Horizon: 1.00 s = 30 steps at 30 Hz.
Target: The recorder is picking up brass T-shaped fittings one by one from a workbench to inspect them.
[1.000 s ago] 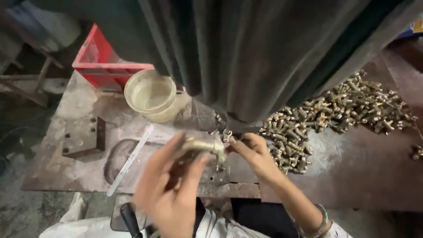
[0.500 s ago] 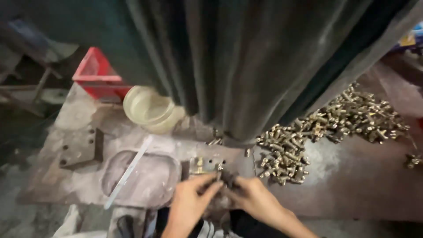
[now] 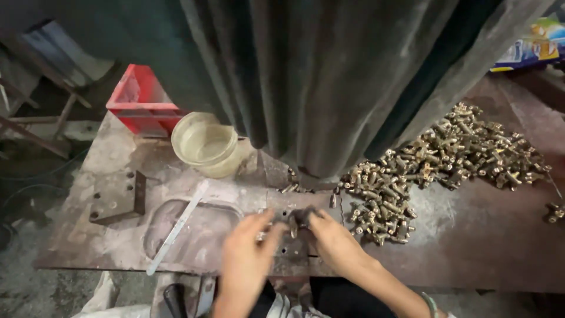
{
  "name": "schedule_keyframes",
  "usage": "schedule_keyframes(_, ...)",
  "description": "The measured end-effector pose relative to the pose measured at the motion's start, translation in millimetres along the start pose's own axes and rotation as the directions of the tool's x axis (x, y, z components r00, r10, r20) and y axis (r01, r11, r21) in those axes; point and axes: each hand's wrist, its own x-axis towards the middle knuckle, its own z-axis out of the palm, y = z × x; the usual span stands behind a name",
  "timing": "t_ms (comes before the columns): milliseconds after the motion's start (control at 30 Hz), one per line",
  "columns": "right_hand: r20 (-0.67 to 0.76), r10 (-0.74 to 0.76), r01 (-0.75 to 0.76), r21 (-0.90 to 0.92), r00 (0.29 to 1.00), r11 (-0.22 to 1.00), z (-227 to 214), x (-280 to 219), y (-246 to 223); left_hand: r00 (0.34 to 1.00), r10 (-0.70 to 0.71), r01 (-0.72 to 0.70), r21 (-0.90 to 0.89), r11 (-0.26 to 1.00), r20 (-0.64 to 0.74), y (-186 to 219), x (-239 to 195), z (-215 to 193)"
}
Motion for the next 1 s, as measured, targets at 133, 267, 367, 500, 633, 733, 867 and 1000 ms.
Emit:
schedule_keyframes(133,0.087,0.445,-0.417,0.545,0.891,0.727,-3,4,-9,0.988,0.063,-0.092,-0.205,0.974,-0.142,50,9,16)
schedule_keyframes(267,-0.117,0.479,-0.048,0.947,0.870,0.319,-1,23,-20,0.987,-0.085,0.024,-0.395,0.918,-0.137,62,29,14)
schedule_keyframes(367,-0.220,0.561,0.064,0.957,0.798,0.284,4,27,-18,0.982,-0.100,0.016,-0.451,0.892,-0.162,52,36,10)
schedule_keyframes(500,-0.064,0.361,-0.078,0.928,0.930,0.365,-23,21,-4,0.952,-0.288,0.213,-0.460,0.862,-0.101,17,13,30)
schedule_keyframes(633,-0.018,0.574,-0.154,0.956,0.819,0.250,-6,30,-17,0.956,0.207,-0.178,-0.152,0.972,0.210,-35,-24,159)
schedule_keyframes(733,-0.108,0.555,-0.008,0.979,0.825,0.203,-3,27,-24,0.922,0.342,-0.354,0.038,0.935,0.181,28,0,179)
schedule_keyframes(867,-0.118,0.526,0.019,0.982,0.843,0.190,-5,31,-27,0.827,0.354,-0.461,0.167,0.871,0.436,41,49,226)
schedule_keyframes(1000,-0.112,0.526,0.036,0.988,0.843,0.152,-6,31,-30,0.729,0.459,-0.623,0.214,0.753,0.508,33,55,235)
